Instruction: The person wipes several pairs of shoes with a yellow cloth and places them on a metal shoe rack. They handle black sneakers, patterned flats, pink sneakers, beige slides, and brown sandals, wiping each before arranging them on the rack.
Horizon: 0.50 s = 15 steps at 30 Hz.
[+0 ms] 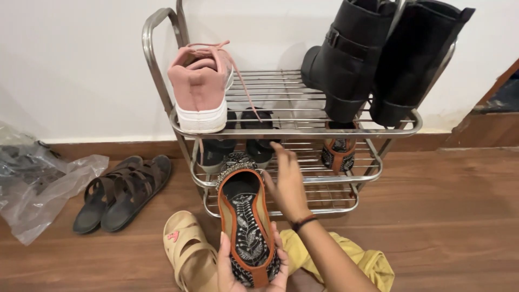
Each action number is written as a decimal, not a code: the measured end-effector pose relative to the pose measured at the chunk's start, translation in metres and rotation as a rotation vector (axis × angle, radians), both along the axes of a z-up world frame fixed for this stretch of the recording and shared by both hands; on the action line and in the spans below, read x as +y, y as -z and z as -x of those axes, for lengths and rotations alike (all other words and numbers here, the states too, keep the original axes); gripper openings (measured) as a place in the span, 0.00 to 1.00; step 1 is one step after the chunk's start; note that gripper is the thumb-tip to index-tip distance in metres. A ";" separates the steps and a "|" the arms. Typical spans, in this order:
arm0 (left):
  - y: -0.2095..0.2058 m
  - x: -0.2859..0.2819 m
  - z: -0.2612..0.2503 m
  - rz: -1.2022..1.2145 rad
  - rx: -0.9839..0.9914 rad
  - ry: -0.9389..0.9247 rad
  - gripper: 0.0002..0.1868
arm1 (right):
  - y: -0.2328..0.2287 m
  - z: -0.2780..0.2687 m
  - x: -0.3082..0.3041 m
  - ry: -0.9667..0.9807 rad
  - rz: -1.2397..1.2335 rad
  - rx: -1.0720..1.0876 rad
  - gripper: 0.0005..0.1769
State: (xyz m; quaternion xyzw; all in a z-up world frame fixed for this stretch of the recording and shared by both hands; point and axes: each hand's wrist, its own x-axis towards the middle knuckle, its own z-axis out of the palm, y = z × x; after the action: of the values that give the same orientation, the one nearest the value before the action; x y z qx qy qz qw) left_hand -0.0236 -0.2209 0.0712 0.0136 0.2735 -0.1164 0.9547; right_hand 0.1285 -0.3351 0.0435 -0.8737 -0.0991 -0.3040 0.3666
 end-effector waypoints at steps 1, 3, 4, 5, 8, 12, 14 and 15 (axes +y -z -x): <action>-0.003 -0.001 0.001 -0.018 -0.010 -0.003 0.35 | 0.001 0.003 -0.007 0.011 0.026 -0.009 0.35; 0.017 -0.002 0.001 0.010 -0.054 0.067 0.38 | -0.001 0.012 -0.033 0.131 0.131 -0.089 0.33; 0.027 -0.003 0.001 0.036 -0.097 0.134 0.42 | -0.002 0.016 -0.046 0.247 0.237 -0.169 0.32; 0.034 -0.010 0.002 0.040 -0.093 0.138 0.42 | -0.009 0.021 -0.056 0.250 0.241 -0.165 0.32; 0.047 -0.035 0.005 0.126 -0.125 0.245 0.40 | -0.020 0.030 -0.095 0.371 0.417 -0.280 0.33; 0.019 -0.077 -0.006 0.112 -0.142 0.269 0.35 | -0.015 0.025 -0.141 0.316 0.485 -0.149 0.32; -0.005 -0.094 -0.023 0.122 -0.139 0.245 0.34 | -0.019 0.030 -0.151 0.295 0.490 -0.097 0.31; -0.018 -0.102 -0.034 0.052 -0.087 0.210 0.33 | -0.023 0.034 -0.154 0.269 0.486 -0.098 0.30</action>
State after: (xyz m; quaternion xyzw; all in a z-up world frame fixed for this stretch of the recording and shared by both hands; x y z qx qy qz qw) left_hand 0.0106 -0.3226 0.0890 0.0223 0.2259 -0.2221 0.9482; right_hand 0.0949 -0.4887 0.0661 -0.9255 -0.0699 -0.3594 0.0973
